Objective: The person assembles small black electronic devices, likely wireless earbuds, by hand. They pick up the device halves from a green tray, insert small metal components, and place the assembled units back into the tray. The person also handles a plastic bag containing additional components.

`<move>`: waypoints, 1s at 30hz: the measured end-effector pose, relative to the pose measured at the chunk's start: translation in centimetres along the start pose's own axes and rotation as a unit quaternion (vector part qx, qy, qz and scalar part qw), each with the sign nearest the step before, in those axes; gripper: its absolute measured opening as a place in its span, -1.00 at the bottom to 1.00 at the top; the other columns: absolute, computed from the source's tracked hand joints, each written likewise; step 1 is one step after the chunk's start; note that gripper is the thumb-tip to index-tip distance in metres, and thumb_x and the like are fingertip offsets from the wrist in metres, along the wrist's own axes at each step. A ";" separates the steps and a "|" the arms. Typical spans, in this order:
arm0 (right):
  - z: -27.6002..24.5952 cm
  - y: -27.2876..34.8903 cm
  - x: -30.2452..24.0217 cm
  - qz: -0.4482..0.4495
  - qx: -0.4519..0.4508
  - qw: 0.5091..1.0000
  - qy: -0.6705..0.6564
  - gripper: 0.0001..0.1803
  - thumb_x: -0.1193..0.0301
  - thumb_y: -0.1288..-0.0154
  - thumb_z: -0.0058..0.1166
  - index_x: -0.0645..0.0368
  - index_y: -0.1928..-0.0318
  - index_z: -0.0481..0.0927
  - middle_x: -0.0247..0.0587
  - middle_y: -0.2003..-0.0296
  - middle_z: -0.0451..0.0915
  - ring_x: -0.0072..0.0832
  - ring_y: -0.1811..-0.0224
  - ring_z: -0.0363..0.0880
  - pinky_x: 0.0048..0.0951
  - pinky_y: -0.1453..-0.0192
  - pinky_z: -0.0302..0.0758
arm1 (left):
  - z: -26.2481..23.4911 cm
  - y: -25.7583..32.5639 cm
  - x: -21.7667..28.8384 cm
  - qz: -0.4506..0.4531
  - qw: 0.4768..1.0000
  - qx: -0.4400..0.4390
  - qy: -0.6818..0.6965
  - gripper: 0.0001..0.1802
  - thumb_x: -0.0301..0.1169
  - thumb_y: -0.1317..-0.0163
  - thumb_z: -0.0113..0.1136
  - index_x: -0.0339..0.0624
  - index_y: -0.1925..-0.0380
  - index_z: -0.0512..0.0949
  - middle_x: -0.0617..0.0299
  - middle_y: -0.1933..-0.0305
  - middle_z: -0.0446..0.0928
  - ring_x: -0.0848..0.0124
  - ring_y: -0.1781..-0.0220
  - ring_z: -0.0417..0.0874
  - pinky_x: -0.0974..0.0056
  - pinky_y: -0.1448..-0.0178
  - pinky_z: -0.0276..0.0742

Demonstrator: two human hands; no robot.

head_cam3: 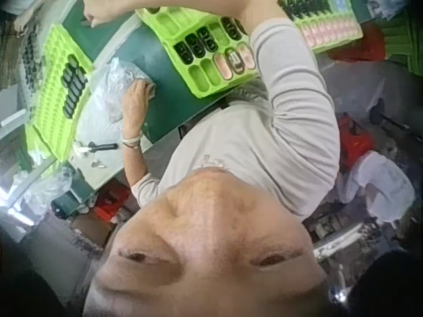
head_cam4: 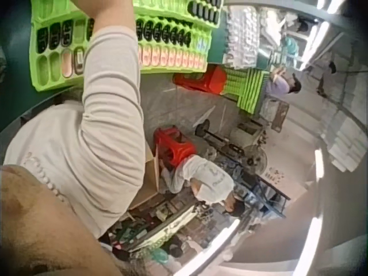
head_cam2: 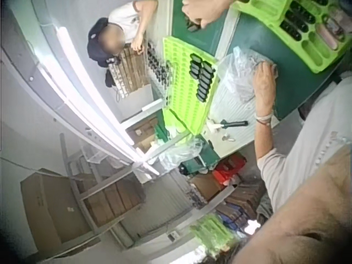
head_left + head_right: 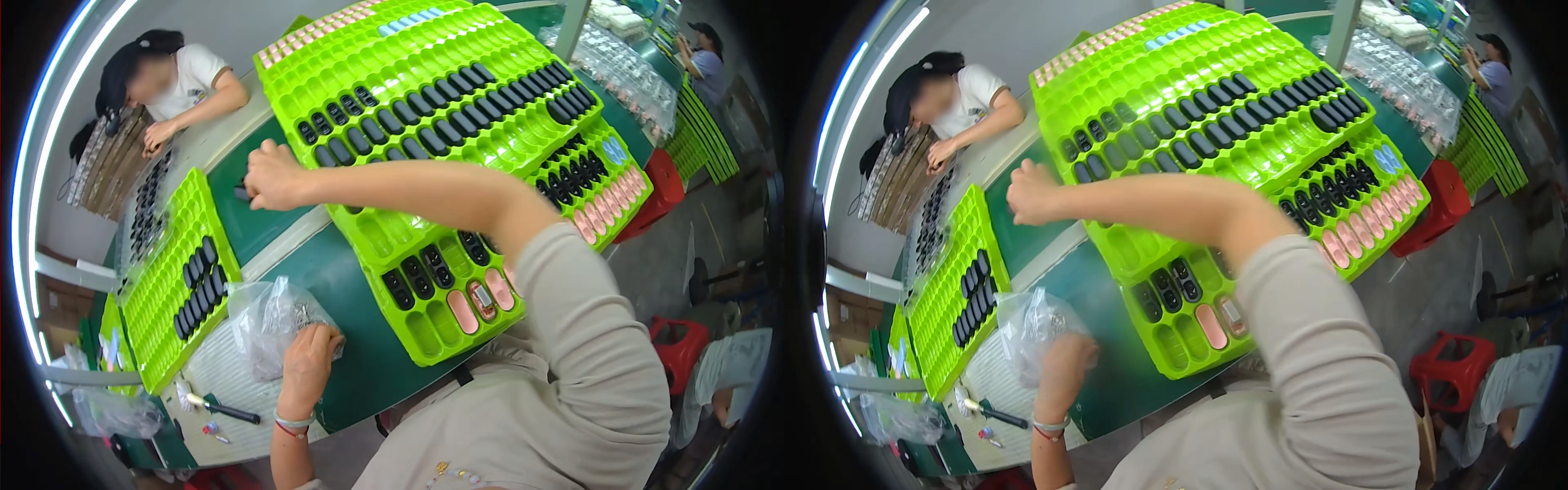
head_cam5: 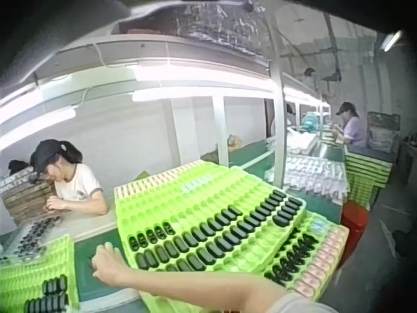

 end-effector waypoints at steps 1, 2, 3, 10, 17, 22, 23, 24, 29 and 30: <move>-1.5 1.8 -0.5 -0.022 0.022 0.999 0.006 -0.79 0.12 0.14 0.33 -0.09 0.51 0.70 -0.21 0.27 0.52 -0.15 0.07 0.34 -0.19 0.03 0.35 | 0.0 0.2 -0.1 -0.003 1.000 0.006 -0.017 -0.89 -0.49 0.01 0.22 -0.17 0.44 0.51 0.17 0.40 0.50 0.19 0.39 0.53 0.19 0.33 0.44; -2.5 3.5 -0.7 -0.044 0.000 0.999 0.011 -0.81 0.13 0.11 0.32 -0.09 0.52 0.70 -0.24 0.30 0.52 -0.19 0.06 0.35 -0.19 0.04 0.37 | -0.2 0.1 -0.1 0.001 1.000 0.016 -0.020 -0.89 -0.51 0.01 0.22 -0.18 0.44 0.51 0.17 0.42 0.50 0.19 0.39 0.54 0.20 0.33 0.44; -4.3 5.6 -0.5 -0.045 0.002 0.999 -0.009 -0.81 0.13 0.10 0.32 -0.09 0.51 0.69 -0.27 0.30 0.52 -0.21 0.05 0.36 -0.18 0.01 0.36 | -0.4 0.1 0.2 0.004 1.000 0.021 -0.023 -0.88 -0.53 0.01 0.23 -0.19 0.43 0.52 0.16 0.44 0.51 0.19 0.39 0.55 0.20 0.33 0.45; -11.0 18.5 1.5 0.007 -0.034 0.992 -0.117 -0.79 0.28 -0.11 0.22 0.16 0.37 0.62 -0.21 0.32 0.53 -0.23 0.12 0.41 -0.28 -0.04 0.31 | -1.7 -0.4 0.2 -0.048 0.993 0.108 -0.018 -0.91 -0.55 0.00 0.26 -0.23 0.46 0.55 0.13 0.46 0.55 0.19 0.43 0.57 0.22 0.35 0.47; -12.5 28.1 0.1 0.181 0.010 0.944 -0.276 -0.77 0.40 -0.10 0.22 0.26 0.24 0.61 -0.11 0.27 0.55 -0.30 0.31 0.56 -0.38 0.25 0.49 | -2.9 -0.1 -0.8 -0.152 0.976 0.159 0.006 -0.87 -0.52 -0.10 0.24 -0.24 0.30 0.62 0.06 0.40 0.63 0.24 0.43 0.66 0.32 0.35 0.51; -10.1 29.9 -3.1 0.228 0.091 0.901 -0.359 -0.76 0.54 -0.06 0.22 0.28 0.20 0.59 -0.14 0.25 0.53 -0.46 0.38 0.58 -0.52 0.35 0.50 | -2.6 1.2 -2.3 -0.237 0.946 0.193 0.104 -0.87 -0.56 -0.18 0.15 -0.26 0.26 0.62 0.10 0.36 0.66 0.39 0.37 0.69 0.41 0.28 0.55; -9.4 29.7 -3.8 0.253 0.077 0.898 -0.350 -0.74 0.56 -0.05 0.23 0.28 0.19 0.59 -0.14 0.22 0.54 -0.49 0.40 0.58 -0.55 0.35 0.51 | -2.2 1.5 -2.6 -0.258 0.926 0.213 0.176 -0.86 -0.56 -0.20 0.13 -0.28 0.24 0.61 0.10 0.33 0.66 0.41 0.34 0.69 0.42 0.26 0.55; -8.6 29.3 -4.7 0.243 0.079 0.896 -0.364 -0.74 0.56 -0.05 0.23 0.28 0.18 0.59 -0.15 0.22 0.54 -0.49 0.40 0.59 -0.55 0.35 0.52 | -1.8 1.7 -2.8 -0.275 0.900 0.233 0.244 -0.85 -0.55 -0.22 0.12 -0.30 0.22 0.60 0.10 0.31 0.65 0.43 0.32 0.68 0.43 0.24 0.56; -3.9 27.0 -7.3 0.265 0.053 0.846 -0.460 -0.72 0.50 -0.12 0.20 0.28 0.13 0.55 -0.21 0.26 0.57 -0.52 0.46 0.62 -0.58 0.42 0.50 | -0.3 2.7 -2.7 -0.324 0.783 0.258 0.464 -0.79 -0.54 -0.27 0.07 -0.38 0.12 0.54 0.06 0.23 0.63 0.45 0.18 0.64 0.46 0.11 0.54; -2.9 26.7 -7.4 0.294 0.052 0.808 -0.508 -0.71 0.49 -0.13 0.20 0.28 0.12 0.54 -0.22 0.27 0.58 -0.52 0.47 0.62 -0.59 0.44 0.49 | 0.0 2.7 -2.6 -0.318 0.764 0.269 0.493 -0.79 -0.55 -0.26 0.07 -0.38 0.12 0.53 0.06 0.23 0.63 0.45 0.18 0.64 0.45 0.09 0.53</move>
Point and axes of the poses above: each hand's wrist, its own y-axis away from the middle knuckle, its own z-axis out of the palm, x = y × z, the point moved 9 cm from there along -y, towards the middle knuckle
